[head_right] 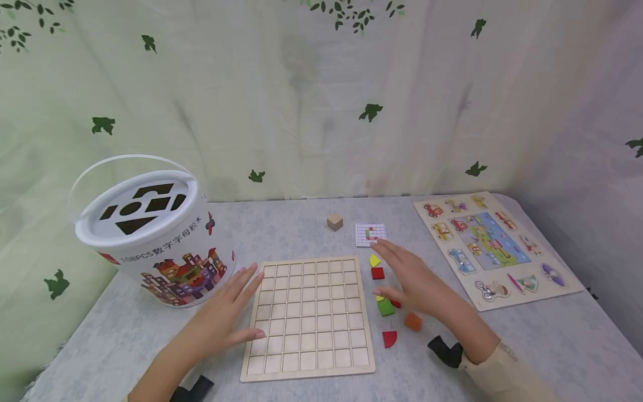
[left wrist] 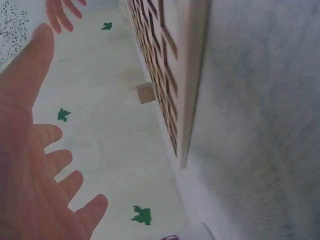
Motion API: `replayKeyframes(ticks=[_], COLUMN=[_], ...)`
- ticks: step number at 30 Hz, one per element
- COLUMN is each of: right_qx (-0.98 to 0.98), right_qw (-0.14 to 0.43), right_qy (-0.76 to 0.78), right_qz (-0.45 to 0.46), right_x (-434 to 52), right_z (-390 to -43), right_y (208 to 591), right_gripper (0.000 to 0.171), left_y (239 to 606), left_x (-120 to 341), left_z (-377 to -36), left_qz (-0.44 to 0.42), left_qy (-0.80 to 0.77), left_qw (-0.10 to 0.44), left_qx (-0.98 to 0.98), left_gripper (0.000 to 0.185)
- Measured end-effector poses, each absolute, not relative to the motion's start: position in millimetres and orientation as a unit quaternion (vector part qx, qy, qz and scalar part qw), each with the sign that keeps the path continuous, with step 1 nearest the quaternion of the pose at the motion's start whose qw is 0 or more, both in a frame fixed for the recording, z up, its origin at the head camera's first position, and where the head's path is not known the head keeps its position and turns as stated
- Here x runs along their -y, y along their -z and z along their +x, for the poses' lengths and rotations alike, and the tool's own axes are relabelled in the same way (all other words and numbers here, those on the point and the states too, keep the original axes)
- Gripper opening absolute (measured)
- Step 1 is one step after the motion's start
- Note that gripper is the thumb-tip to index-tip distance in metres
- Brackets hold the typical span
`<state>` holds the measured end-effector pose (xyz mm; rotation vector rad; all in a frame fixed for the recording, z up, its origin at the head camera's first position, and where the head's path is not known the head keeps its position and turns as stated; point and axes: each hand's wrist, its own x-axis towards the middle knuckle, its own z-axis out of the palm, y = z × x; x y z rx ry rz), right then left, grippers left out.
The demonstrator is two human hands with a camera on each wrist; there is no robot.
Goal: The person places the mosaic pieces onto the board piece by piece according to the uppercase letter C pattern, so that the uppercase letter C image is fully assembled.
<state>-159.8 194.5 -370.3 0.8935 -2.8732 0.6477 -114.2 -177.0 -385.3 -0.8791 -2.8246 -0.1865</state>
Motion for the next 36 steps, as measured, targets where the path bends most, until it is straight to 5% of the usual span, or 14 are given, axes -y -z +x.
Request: replayKeyframes(ticks=[12, 36], right_qx=[0.910, 0.929], right_qw=[-0.060, -0.068], right_qy=[-0.354, -0.312], right_qz=[0.206, 0.188], right_x=[-198, -199], right_z=[-208, -231], right_y=[411, 431], right_gripper=[0.051, 0.022], left_y=[417, 431], left_x=[194, 200], left_z=[-115, -117], left_qz=[-0.178, -0.185], left_qy=[0.265, 0.294], left_qw=[-0.093, -0.090], left_qx=[0.943, 0.933], left_gripper=[0.080, 0.077])
